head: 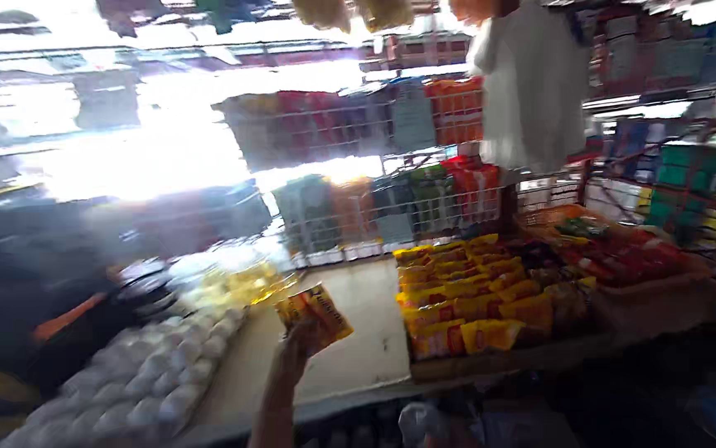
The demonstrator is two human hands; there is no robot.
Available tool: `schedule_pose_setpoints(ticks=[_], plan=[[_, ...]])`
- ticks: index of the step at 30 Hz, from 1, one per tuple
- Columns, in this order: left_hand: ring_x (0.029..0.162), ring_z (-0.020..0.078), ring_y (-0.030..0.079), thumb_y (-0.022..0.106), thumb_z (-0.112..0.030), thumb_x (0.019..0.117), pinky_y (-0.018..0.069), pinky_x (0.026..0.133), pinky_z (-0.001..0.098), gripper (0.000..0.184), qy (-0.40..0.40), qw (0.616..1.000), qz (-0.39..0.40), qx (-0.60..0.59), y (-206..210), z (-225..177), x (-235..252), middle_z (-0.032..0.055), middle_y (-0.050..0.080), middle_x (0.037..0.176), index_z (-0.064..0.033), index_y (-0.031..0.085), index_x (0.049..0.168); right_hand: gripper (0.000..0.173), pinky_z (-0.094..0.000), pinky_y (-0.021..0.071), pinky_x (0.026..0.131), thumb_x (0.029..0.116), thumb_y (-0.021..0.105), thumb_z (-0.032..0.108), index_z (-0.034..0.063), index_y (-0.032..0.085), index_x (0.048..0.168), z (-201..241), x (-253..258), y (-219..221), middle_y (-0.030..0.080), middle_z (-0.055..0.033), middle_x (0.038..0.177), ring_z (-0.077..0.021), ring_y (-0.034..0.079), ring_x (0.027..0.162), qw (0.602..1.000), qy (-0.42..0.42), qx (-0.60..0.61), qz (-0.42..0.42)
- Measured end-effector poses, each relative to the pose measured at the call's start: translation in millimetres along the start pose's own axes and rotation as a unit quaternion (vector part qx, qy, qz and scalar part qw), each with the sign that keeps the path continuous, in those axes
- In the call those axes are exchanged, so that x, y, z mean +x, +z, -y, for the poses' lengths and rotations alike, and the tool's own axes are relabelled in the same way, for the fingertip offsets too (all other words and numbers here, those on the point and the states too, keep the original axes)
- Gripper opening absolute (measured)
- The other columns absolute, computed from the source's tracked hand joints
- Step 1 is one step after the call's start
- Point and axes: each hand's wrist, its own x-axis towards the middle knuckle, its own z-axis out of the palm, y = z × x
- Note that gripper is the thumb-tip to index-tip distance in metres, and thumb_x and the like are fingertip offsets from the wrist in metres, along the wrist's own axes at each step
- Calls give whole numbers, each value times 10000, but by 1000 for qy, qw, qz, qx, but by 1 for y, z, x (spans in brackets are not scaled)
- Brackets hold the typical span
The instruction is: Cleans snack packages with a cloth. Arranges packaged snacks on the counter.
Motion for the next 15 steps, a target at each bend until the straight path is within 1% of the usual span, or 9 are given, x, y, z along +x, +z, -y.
schedule_pose_setpoints(ticks=[3,5,6,8,9,10,12,14,15], plan=[[613,67,646,381,-157,1094,573,591,249,226,-25,997,-34,-62,-34,11,-87,-20,665,723,-52,579,1067,553,-399,455,1112,1110,362,334,-82,423,1469,26,17,24,567,-226,1399,-199,582,1268,997,24,78,1],[688,115,700,484,-130,1048,611,638,302,222,5,997,-43,-56,-50,23,-135,33,718,830,-20,521,1236,616,-372,403,1161,1116,243,403,-38,355,1532,50,33,39,477,-204,1514,-170,501,1371,996,12,89,31],[729,143,713,548,-115,1002,621,667,330,330,27,997,-48,-47,-57,30,-153,60,724,884,-3,480,1305,611,-345,398,1163,1112,239,396,-33,364,1528,61,41,48,477,-195,1516,-152,493,1375,996,-15,77,43],[848,168,727,657,-98,919,632,773,369,603,66,996,-58,-16,-69,42,-179,98,710,1018,32,356,1425,546,-293,402,1134,1074,352,284,-75,425,1479,80,53,74,531,-209,1457,-139,526,1326,990,-125,34,58],[888,165,727,700,-94,885,630,809,371,674,83,994,-70,-3,-72,46,-188,109,705,1057,52,339,1434,467,-254,474,1056,1032,454,220,-81,521,1383,86,59,92,619,-171,1327,-98,598,1211,975,-213,1,54],[908,145,722,722,-84,855,625,826,356,694,95,992,-86,9,-72,48,-196,104,701,1069,66,349,1421,401,-264,503,1029,991,546,176,-74,596,1300,86,67,110,644,-156,1280,-105,619,1180,947,-312,-36,65],[958,79,692,686,-34,865,597,877,301,625,99,989,-107,32,-73,51,-214,75,684,1090,87,376,1393,399,-420,465,1117,950,667,211,-12,668,1280,81,78,146,610,-193,1379,-262,563,1325,865,-463,-153,122],[906,21,660,605,-2,908,565,846,250,365,83,985,-133,73,-74,56,-232,35,693,1002,107,522,1246,409,-573,379,1158,937,687,324,80,714,1264,68,87,180,624,-149,1406,-356,511,1386,771,-536,-282,196],[885,15,641,574,8,943,552,838,241,309,59,986,-136,80,-75,54,-239,34,678,983,109,532,1233,394,-590,367,1151,947,652,373,98,736,1216,63,94,193,661,-110,1363,-346,536,1364,738,-550,-322,223]])
